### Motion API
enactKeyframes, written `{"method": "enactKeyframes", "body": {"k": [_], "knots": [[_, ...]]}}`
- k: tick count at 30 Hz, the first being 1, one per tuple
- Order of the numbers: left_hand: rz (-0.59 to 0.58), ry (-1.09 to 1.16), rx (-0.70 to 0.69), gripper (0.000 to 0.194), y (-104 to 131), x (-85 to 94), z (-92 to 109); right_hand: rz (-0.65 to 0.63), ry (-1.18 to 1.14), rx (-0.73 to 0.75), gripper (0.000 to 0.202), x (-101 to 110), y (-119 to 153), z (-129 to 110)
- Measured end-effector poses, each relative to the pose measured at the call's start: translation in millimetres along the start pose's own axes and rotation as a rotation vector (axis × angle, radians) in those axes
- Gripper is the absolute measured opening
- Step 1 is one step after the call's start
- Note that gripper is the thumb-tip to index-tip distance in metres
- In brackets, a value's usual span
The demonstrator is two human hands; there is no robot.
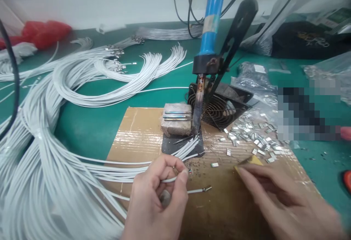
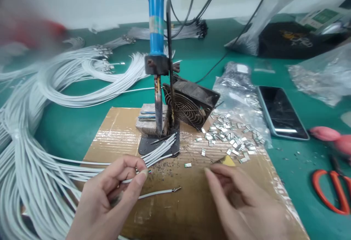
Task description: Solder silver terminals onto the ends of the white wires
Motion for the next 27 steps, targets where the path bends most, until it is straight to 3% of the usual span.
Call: {"method": "enactKeyframes", "body": {"k": [5, 13, 19, 22, 27], "knots": [[-0.047, -0.017, 0.041, 0.017, -5.0, -3.9, -3.1, 0.072, 0.060, 0.095, 0.032, -30.5, -11.1, -46.0], [-0.068, 0.055, 0.135, 0.015, -10.5, -4.9, -6.2, -0.025, 0.025, 0.100, 0.031, -36.9, -5.5, -37.3], [-0.098, 0.042, 0.143, 0.016, -11.8, -5.6, -3.3, -0.039, -0.281, -0.163, 0.022, -24.5, -8.0, -46.8], [-0.126, -0.001, 0.137, 0.016, -12.2, -5.6, -2.5, -0.072, -0.392, -0.198, 0.015, -20.3, -8.4, -62.9], [-0.131, 0.011, 0.157, 0.017, -11.6, -5.2, -2.2, -0.040, -0.668, -0.418, 0.011, -24.0, -2.2, -74.3]]}}
Point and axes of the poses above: each hand's wrist, its own y-axis away from the middle knuckle, its own x-axis out of the back of the hand, z = x × y, the point moved 4 cm from there along -y, towards the middle knuckle, and after that the axes turned 8 degrees about -x, right-handed, at the moved point
